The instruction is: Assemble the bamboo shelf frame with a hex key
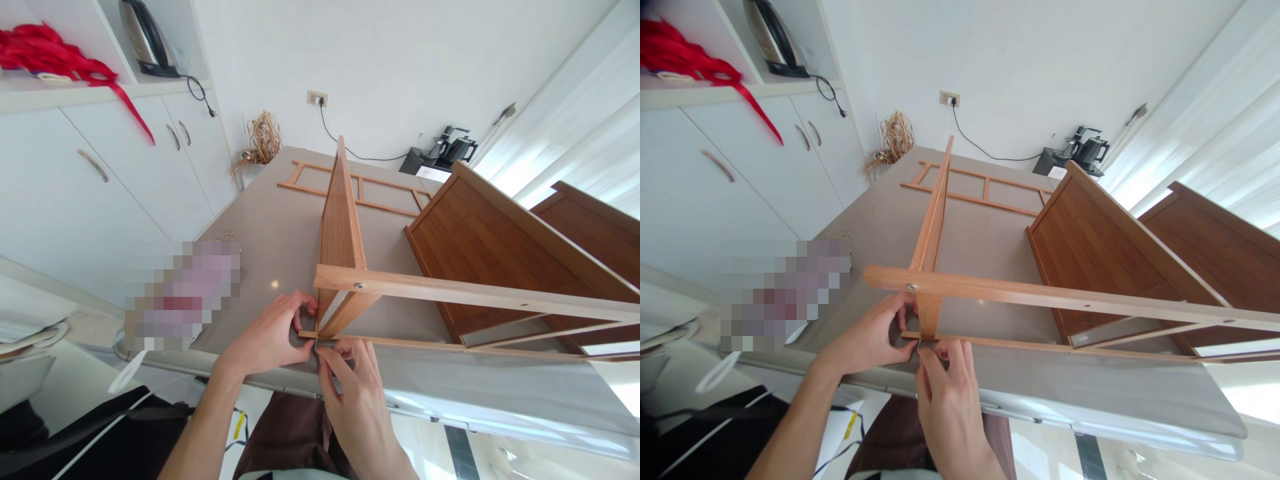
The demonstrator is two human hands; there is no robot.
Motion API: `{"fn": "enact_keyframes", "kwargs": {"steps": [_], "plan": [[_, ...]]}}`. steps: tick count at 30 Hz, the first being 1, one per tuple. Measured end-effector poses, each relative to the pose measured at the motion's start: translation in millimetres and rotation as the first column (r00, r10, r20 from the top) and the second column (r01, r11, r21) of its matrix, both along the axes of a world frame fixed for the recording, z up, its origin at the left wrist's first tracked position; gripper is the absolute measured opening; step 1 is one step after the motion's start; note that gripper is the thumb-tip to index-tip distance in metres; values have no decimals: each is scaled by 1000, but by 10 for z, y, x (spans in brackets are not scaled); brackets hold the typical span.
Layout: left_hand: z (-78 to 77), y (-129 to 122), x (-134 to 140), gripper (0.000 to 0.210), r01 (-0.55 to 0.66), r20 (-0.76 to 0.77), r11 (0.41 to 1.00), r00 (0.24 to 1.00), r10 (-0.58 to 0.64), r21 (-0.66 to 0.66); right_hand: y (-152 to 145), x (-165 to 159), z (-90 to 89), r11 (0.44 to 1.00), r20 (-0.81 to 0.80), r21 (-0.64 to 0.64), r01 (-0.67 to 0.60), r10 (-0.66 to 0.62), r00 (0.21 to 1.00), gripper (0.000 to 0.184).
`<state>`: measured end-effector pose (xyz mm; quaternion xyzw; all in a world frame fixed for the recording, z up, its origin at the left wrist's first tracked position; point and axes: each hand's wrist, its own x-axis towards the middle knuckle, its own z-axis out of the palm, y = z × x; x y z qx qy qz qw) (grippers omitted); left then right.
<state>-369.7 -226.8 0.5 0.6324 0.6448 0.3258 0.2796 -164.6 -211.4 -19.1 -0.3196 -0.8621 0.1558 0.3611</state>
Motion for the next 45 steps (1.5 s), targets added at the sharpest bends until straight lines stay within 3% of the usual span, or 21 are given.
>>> {"fn": "enact_keyframes", "kwargs": {"steps": [16, 35, 45], "plan": [[-18, -3, -4, 45, 4, -6, 1000, 1000, -4, 16, 2, -2, -77, 998, -45, -53, 46, -48, 998, 23], [-33, -9, -3, 42, -1, -17, 1000, 1000, 2, 27, 47, 23, -107, 995, -39, -102, -9, 5, 999, 15], [-52, -1, -11, 44, 7, -20, 1000, 1000, -7, 21, 44, -2, -44, 999, -42, -36, -14, 12, 999, 20]]}}
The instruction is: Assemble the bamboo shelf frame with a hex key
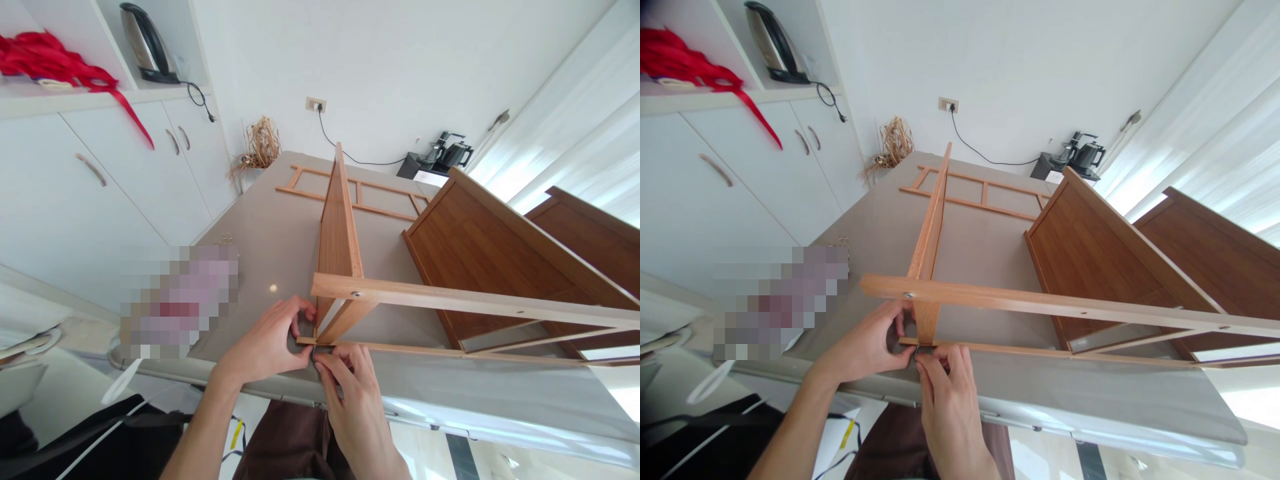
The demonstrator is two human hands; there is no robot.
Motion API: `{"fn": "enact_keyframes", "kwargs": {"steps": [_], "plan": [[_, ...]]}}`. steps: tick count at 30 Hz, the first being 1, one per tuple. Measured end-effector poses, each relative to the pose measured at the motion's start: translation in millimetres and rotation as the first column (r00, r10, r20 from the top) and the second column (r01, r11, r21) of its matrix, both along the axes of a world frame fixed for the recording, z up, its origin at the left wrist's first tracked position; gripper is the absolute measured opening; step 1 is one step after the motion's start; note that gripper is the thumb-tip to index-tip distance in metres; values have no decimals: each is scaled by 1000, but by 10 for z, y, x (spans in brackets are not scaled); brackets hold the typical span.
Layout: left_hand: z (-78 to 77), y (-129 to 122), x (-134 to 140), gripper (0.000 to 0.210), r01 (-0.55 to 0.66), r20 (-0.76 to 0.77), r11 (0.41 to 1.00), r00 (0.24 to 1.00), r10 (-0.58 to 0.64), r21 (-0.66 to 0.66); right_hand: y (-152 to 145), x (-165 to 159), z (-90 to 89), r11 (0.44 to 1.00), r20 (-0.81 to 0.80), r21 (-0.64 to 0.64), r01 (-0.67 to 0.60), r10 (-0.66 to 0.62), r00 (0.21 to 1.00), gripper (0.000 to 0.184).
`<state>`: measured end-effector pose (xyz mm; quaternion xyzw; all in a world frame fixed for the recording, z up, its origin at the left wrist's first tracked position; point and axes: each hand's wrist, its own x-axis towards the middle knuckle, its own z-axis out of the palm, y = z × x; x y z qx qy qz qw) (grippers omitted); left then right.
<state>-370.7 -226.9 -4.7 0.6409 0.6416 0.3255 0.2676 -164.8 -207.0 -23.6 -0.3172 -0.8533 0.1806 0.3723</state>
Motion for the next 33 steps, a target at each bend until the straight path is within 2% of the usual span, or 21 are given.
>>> {"fn": "enact_keyframes", "kwargs": {"steps": [8, 14, 20, 27, 33], "plan": [[-1, 2, 3, 45, 0, -1, 1000, 1000, 0, 6, -40, 3, -63, 999, -9, 9, 40, -40, 999, 22], [-9, -6, -1, 45, -9, 4, 1000, 1000, 9, 14, -79, -4, -41, 990, 152, 137, 39, -60, 986, 28], [-6, 6, 1, 47, -4, 21, 1000, 1000, 3, 10, -91, -29, 2, 978, 178, 201, 61, -98, 979, 29], [23, -3, 6, 46, 6, 30, 1000, 1000, -7, 12, -48, 1, 6, 967, 180, 253, 35, -83, 980, 34], [-5, -4, 7, 46, -5, 28, 1000, 1000, 4, 28, -61, -13, -40, 975, 166, 217, 39, -77, 983, 32]]}}
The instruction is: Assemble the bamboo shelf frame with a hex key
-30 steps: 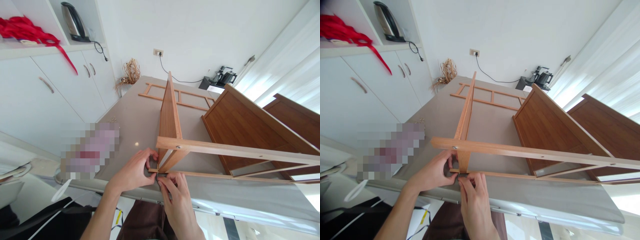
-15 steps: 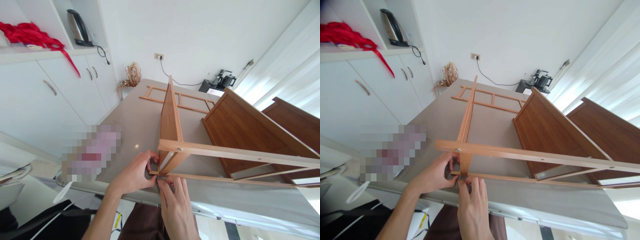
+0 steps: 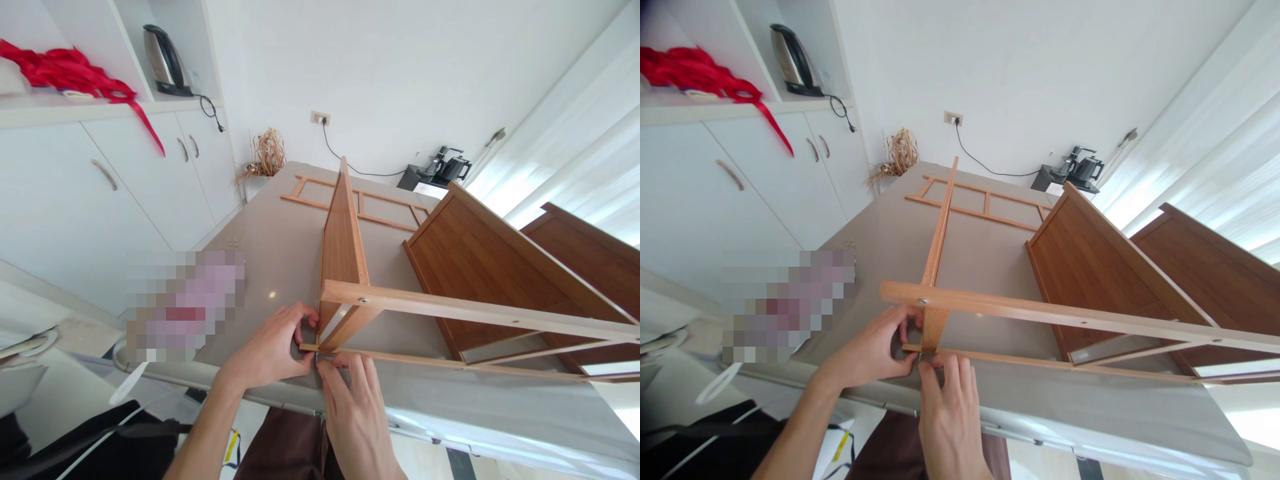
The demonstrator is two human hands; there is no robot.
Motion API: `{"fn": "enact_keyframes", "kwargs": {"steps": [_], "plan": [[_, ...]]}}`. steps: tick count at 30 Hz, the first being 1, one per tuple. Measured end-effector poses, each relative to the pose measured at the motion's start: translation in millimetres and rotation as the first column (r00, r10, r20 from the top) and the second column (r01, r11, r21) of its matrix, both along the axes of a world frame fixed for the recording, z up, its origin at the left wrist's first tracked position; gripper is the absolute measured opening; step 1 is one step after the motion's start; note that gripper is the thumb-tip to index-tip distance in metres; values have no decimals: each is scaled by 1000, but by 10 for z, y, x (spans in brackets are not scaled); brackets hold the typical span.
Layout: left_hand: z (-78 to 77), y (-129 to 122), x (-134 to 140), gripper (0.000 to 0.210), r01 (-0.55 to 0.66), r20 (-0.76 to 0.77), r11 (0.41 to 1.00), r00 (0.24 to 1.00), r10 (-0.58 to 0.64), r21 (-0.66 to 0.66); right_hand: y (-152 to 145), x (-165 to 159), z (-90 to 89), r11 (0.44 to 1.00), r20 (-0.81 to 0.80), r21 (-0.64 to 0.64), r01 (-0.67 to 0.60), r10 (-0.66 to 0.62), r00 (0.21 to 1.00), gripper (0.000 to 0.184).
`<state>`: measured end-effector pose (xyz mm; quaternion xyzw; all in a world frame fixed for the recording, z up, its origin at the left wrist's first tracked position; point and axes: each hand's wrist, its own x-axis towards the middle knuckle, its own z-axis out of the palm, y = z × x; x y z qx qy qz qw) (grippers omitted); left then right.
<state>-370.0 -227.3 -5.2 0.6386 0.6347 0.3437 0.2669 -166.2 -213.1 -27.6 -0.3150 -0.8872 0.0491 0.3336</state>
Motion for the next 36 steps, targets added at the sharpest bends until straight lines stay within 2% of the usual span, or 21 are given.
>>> {"fn": "enact_keyframes", "kwargs": {"steps": [3, 8, 16, 19, 30, 36], "plan": [[-16, 2, -6, 46, 6, 8, 1000, 1000, -6, 4, -16, -2, -36, 1000, -30, -24, 19, -20, 999, 33], [-10, 6, -8, 45, 17, 3, 1000, 1000, -17, 4, -1, 39, -30, 999, 10, -46, -10, 10, 1000, 34], [-6, -6, -3, 45, 0, -9, 1000, 1000, 0, 2, 24, 29, -54, 998, -90, -57, -10, 5, 996, 31], [2, -3, -2, 44, 5, -4, 1000, 1000, -5, 5, 24, 51, -69, 999, -40, -45, -15, 13, 999, 31], [-1, -2, -6, 44, 15, 18, 1000, 1000, -15, -10, 36, 18, 204, 995, 109, 90, -41, 32, 993, 44], [-6, -2, -9, 44, 10, 17, 1000, 1000, -10, 1, -12, -19, 202, 994, 143, 111, -7, -9, 990, 46]]}}
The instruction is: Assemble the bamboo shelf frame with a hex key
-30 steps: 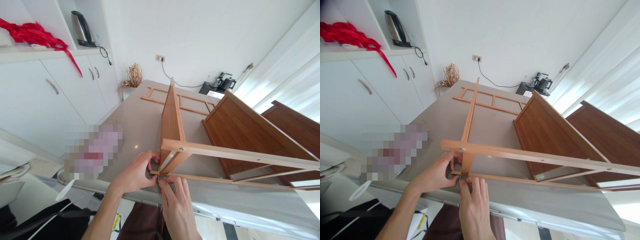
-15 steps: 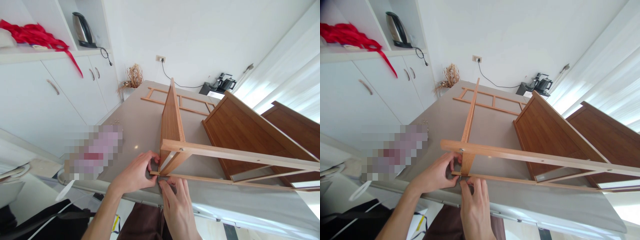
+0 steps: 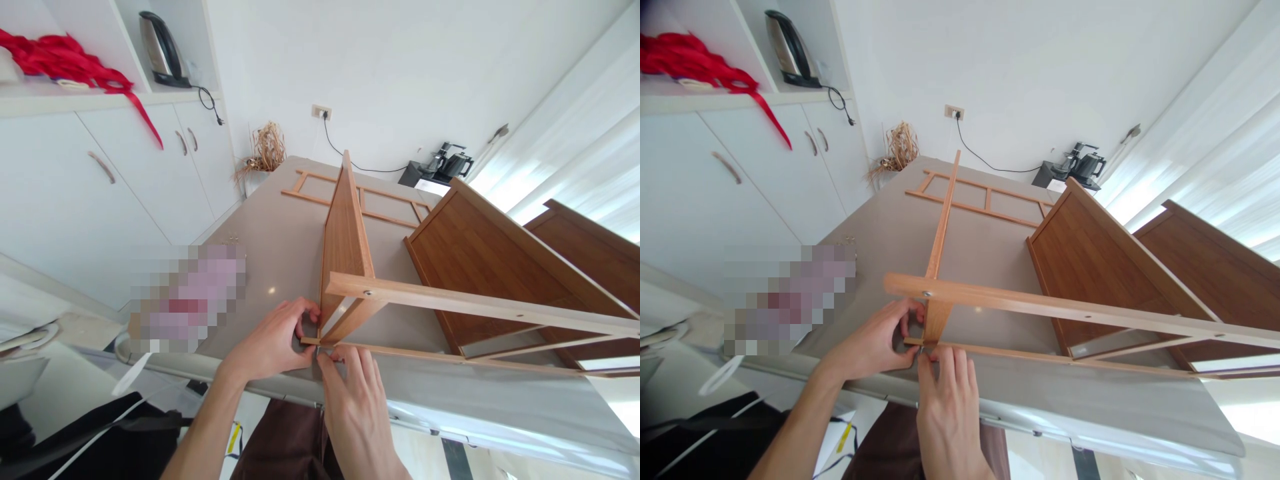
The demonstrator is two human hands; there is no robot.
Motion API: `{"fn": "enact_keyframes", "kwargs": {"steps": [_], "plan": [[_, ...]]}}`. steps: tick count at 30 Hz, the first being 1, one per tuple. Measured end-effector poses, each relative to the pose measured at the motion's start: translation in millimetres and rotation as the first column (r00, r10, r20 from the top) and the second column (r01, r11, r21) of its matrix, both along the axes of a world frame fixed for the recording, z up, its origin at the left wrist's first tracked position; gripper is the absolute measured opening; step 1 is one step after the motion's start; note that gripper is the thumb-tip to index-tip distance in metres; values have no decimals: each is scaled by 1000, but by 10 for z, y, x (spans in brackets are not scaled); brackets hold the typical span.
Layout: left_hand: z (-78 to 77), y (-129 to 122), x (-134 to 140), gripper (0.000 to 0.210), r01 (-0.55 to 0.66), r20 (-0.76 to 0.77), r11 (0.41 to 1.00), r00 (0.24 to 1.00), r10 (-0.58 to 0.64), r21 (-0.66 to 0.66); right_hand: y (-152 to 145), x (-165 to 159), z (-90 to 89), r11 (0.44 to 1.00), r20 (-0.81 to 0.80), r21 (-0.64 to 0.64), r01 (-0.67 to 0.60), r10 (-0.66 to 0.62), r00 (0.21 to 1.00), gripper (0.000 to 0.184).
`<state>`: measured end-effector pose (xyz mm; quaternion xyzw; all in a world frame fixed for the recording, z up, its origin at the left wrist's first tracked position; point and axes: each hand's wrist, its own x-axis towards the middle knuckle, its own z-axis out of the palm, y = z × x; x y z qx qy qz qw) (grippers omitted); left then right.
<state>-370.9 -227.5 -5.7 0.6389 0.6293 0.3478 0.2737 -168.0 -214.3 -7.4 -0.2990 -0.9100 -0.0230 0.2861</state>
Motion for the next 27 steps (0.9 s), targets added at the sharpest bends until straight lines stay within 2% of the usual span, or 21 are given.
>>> {"fn": "enact_keyframes", "kwargs": {"steps": [5, 9, 13, 20, 27], "plan": [[-10, 8, 1, 42, 5, 8, 1000, 1000, -5, 1, -7, 2, -101, 999, -44, -14, 37, -37, 998, 44], [-17, 10, 1, 42, 1, 9, 1000, 1000, -1, 7, 11, 37, -151, 998, -56, -64, 14, -18, 998, 35], [-20, 8, -3, 43, 6, 15, 1000, 1000, -6, -4, 4, 53, -154, 992, -68, -124, -12, 3, 998, 34], [-8, 5, 2, 42, 7, 10, 1000, 1000, -7, -2, 1, 64, -212, 991, -179, -122, -57, 35, 983, 34], [-15, -8, -9, 41, 13, -5, 1000, 1000, -13, -12, 25, 88, -310, 977, -280, -202, -67, 8, 960, 26]]}}
